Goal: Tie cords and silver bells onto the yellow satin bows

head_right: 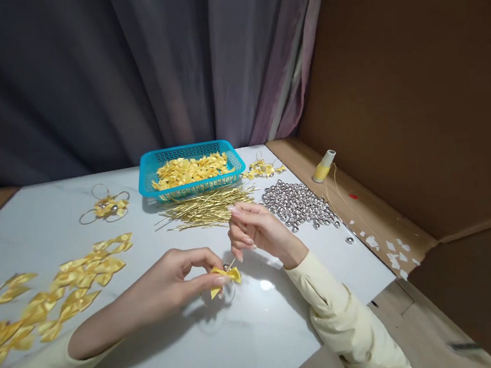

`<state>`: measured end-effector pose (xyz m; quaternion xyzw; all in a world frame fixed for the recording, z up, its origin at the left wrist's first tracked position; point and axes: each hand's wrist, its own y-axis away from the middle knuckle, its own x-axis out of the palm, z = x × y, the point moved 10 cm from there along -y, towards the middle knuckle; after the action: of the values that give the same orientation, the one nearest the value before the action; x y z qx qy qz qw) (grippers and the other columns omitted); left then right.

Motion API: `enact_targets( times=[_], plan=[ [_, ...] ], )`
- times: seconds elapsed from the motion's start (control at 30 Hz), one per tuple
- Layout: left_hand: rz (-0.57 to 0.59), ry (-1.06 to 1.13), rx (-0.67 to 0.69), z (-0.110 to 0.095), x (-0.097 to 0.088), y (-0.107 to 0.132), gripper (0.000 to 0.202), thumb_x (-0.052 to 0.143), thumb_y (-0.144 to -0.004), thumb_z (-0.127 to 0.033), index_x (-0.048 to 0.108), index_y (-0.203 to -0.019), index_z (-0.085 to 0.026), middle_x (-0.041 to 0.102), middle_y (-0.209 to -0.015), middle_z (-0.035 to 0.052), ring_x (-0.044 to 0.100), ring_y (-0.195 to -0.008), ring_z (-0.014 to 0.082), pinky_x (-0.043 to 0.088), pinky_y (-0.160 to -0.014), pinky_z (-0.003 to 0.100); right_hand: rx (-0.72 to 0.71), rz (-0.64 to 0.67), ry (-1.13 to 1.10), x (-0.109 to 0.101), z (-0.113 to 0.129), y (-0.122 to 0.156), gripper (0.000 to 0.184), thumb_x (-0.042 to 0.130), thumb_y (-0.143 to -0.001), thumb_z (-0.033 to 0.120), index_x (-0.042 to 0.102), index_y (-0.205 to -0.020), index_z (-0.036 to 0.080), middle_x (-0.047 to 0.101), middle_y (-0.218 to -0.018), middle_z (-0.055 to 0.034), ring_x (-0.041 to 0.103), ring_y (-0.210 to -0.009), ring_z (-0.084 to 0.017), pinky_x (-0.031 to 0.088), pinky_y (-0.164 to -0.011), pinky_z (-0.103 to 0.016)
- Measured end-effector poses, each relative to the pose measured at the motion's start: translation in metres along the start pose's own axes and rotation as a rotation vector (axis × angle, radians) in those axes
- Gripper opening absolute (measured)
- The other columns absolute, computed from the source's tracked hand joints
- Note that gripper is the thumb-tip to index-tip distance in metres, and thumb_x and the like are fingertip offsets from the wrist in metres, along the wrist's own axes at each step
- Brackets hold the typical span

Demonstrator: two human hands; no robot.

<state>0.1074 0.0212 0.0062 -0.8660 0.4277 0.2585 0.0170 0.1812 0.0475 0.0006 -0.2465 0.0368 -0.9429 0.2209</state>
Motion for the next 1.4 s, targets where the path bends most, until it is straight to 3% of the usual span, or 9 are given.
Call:
enact_targets(
  times=[0.57, 0.9, 1.2, 1.4],
  plan=[
    [0.015, -0.013, 0.002, -0.001, -0.001, -0.002, 0.011, 0.062, -0.076, -0.031, 0.067, -0.078, -0.021, 0.067, -0.076, -0.0049, 0.058, -0.071, 0.0132, 0.04, -0.068, 0.021, -0.007, 0.0, 0.006, 0.001, 0.002, 0.001, 0.031, 0.049, -0.088, 0.037, 0.038, -0.063, 0.021, 0.042, -0.044, 0.0092, 0.037, -0.035, -0.007, 0.046, -0.043, -0.023],
    [0.037, 0.031, -0.008, -0.002, 0.0, -0.004, 0.019, 0.056, -0.082, -0.035, 0.068, -0.077, -0.021, 0.064, -0.075, -0.0045, 0.053, -0.069, 0.0118, 0.038, -0.065, 0.021, -0.035, 0.004, -0.048, 0.002, 0.006, 0.001, 0.03, 0.049, -0.089, 0.035, 0.041, -0.064, 0.02, 0.043, -0.045, 0.0081, 0.037, -0.037, -0.007, 0.046, -0.044, -0.024],
    [0.096, 0.298, -0.114, 0.009, 0.009, -0.008, 0.016, 0.059, -0.079, -0.032, 0.065, -0.08, -0.017, 0.07, -0.075, 0.0, 0.059, -0.068, 0.0136, 0.04, -0.063, 0.023, -0.048, 0.028, -0.086, 0.005, 0.007, 0.001, 0.03, 0.044, -0.091, 0.033, 0.041, -0.065, 0.019, 0.044, -0.046, 0.0075, 0.038, -0.038, -0.006, 0.046, -0.046, -0.023],
    [0.103, 0.4, -0.136, 0.011, 0.011, -0.008, 0.015, 0.056, -0.081, -0.029, 0.058, -0.087, -0.016, 0.072, -0.079, 0.0057, 0.064, -0.075, 0.0187, 0.043, -0.07, 0.029, -0.087, 0.053, -0.074, 0.005, 0.01, 0.001, 0.03, 0.039, -0.094, 0.03, 0.042, -0.067, 0.018, 0.048, -0.049, 0.0062, 0.042, -0.038, -0.006, 0.047, -0.049, -0.024]
  ],
)
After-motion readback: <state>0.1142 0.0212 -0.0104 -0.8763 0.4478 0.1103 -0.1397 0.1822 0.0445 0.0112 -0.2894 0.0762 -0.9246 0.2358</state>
